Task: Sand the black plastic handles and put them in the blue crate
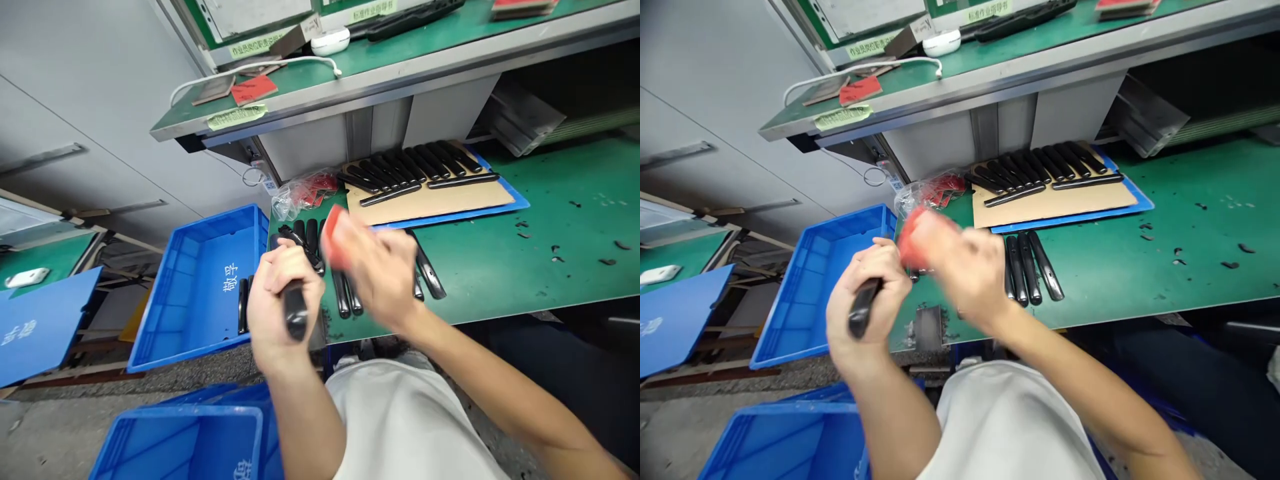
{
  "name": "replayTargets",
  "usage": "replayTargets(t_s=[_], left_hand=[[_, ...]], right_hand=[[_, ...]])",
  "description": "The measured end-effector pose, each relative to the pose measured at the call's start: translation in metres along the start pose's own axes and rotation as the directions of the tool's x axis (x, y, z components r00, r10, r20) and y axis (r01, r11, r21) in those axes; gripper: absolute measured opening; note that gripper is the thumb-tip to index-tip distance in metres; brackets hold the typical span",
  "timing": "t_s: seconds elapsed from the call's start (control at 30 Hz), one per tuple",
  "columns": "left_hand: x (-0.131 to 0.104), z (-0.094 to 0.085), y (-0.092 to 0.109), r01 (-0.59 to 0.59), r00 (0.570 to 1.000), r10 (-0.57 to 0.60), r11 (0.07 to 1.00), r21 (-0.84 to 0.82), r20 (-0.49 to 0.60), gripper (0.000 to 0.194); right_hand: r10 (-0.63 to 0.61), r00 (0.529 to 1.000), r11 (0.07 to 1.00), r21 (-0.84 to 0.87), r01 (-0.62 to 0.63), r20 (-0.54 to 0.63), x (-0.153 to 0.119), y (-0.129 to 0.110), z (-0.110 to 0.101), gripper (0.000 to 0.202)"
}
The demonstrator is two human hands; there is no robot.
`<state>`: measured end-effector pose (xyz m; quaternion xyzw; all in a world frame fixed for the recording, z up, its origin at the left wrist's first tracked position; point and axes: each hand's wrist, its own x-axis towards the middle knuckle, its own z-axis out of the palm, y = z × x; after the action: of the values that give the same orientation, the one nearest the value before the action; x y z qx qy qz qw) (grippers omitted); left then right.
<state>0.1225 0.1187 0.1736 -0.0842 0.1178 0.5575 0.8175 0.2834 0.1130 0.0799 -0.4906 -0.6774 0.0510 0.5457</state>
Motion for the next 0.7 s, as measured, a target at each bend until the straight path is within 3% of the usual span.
replayTargets(t_s=[0.07, 0.13, 0.23, 0.3, 0.37, 0.43, 0.53, 0.57, 0.63, 0.7], left_hand=[[-0.002, -0.002, 0.001, -0.007, 1.0, 0.006, 1.0, 0.013, 0.027, 0.023], [-0.002, -0.004, 0.002, -0.011, 1.0, 0.01, 0.999, 0.031, 0.021, 0.023], [-0.001, -0.005, 0.0, -0.009, 0.999, 0.007, 0.998, 0.055, 0.04, 0.024], [0.0, -0.005, -0.002, -0.004, 0.999, 0.003, 0.999, 0.038, 0.038, 0.025], [0.001, -0.004, -0.004, -0.002, 1.0, 0.002, 1.0, 0.006, 0.009, 0.026], [0.003, -0.003, -0.005, -0.009, 1.0, 0.009, 1.0, -0.011, -0.015, 0.027], [0.004, -0.004, -0.005, -0.021, 1.0, 0.021, 1.0, -0.021, 0.0, 0.028], [0.004, -0.004, -0.006, -0.022, 1.0, 0.022, 1.0, -0.021, 0.003, 0.028], [0.004, -0.005, -0.006, -0.026, 1.0, 0.026, 1.0, 0.006, -0.014, 0.026], [0.004, -0.005, -0.007, -0.028, 0.999, 0.032, 0.996, 0.082, -0.042, 0.027]], right_hand=[[0.037, 0.998, 0.999, 0.013, -0.036, -0.041, -0.001, -0.005, -0.004, 0.043], [0.042, 0.999, 0.986, 0.161, -0.037, -0.03, -0.006, -0.016, -0.009, 0.044], [0.041, 0.998, 0.87, 0.489, -0.061, 0.053, -0.017, -0.036, -0.017, 0.045], [0.067, 0.994, 0.804, 0.585, -0.103, 0.082, -0.022, -0.047, -0.021, 0.045], [0.018, 0.998, 0.827, 0.56, -0.05, 0.062, -0.025, -0.056, -0.025, 0.046], [-0.218, 0.975, 0.863, 0.477, 0.169, 0.049, -0.027, -0.064, -0.026, 0.043], [-0.553, 0.831, 0.779, 0.393, 0.489, 0.062, -0.03, -0.074, -0.026, 0.039], [-0.57, 0.821, 0.768, 0.38, 0.516, 0.035, -0.03, -0.074, -0.026, 0.038], [-0.476, 0.879, 0.83, 0.322, 0.455, -0.015, -0.03, -0.072, -0.027, 0.037], [-0.436, 0.9, 0.849, 0.336, 0.408, 0.01, -0.032, -0.067, -0.032, 0.041]])
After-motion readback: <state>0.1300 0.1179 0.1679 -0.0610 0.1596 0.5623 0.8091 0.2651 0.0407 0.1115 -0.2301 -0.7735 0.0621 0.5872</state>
